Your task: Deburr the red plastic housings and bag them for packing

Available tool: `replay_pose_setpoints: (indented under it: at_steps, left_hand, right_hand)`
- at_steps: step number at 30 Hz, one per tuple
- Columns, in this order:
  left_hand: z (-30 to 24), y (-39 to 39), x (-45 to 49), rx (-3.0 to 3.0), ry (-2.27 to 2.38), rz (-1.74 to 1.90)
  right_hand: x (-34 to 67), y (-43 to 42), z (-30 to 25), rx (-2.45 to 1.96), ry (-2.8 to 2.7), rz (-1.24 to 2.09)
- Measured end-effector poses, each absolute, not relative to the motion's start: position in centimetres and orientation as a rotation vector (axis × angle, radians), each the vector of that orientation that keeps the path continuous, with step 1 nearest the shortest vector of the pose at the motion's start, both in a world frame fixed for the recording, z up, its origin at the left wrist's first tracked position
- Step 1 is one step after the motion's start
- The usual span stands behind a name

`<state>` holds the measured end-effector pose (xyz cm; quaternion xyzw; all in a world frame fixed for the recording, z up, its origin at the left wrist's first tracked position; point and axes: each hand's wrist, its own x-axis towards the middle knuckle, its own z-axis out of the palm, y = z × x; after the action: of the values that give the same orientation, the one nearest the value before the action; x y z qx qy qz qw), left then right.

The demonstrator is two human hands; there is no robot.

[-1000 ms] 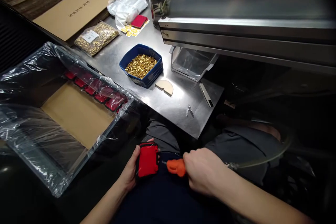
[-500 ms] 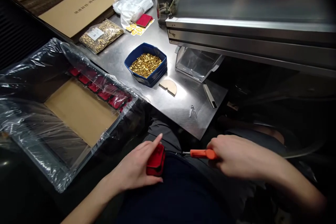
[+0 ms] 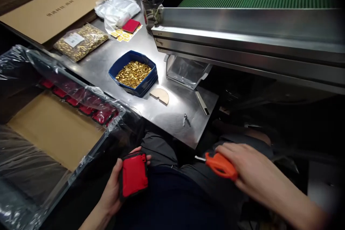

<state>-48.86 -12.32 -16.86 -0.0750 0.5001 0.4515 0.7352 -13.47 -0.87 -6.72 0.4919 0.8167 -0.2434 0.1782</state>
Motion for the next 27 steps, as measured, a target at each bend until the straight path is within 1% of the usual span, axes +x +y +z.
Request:
replay_pose_setpoints:
  at_steps: [2, 4, 6, 8, 12, 15, 18, 22, 27]
  left_hand:
    - [-17.2, -11.7, -48.2, -0.206, 1.053, 0.988]
    - [-17.2, -10.8, -47.3, -0.198, 0.992, 0.952]
    - [-17.2, -9.8, -46.6, -0.162, 0.932, 0.916]
    - [-17.1, -9.0, -46.1, -0.131, 0.898, 0.894]
    - [-17.0, -8.3, -46.1, -0.136, 0.91, 0.893]
    - [-17.1, -8.5, -46.4, -0.188, 0.944, 0.901]
    - [-17.4, -9.3, -46.7, -0.214, 0.987, 0.901]
    - [-18.1, -9.8, -46.8, -0.2, 1.033, 0.889]
    - [-18.1, -8.0, -45.9, -0.111, 1.146, 0.866]
  right_hand:
    - [-10.9, -0.6, -7.8, 1.519, 2.378, -0.33]
    - [-8.8, 0.3, -9.3, 1.673, 2.318, -0.032]
    - [-7.5, 1.6, -11.2, 1.825, 2.225, 0.115]
    - [-6.8, 3.1, -13.4, 1.92, 2.185, 0.079]
    - [-6.9, 5.4, -17.7, 2.029, 2.15, -0.141]
    - [-7.6, 5.8, -19.8, 2.154, 2.111, -0.154]
    - [-8.3, 5.1, -20.4, 2.255, 2.107, -0.189]
    - [-8.2, 3.4, -19.6, 2.31, 2.148, -0.259]
    - [-7.1, 3.6, -19.3, 2.368, 2.163, -0.322]
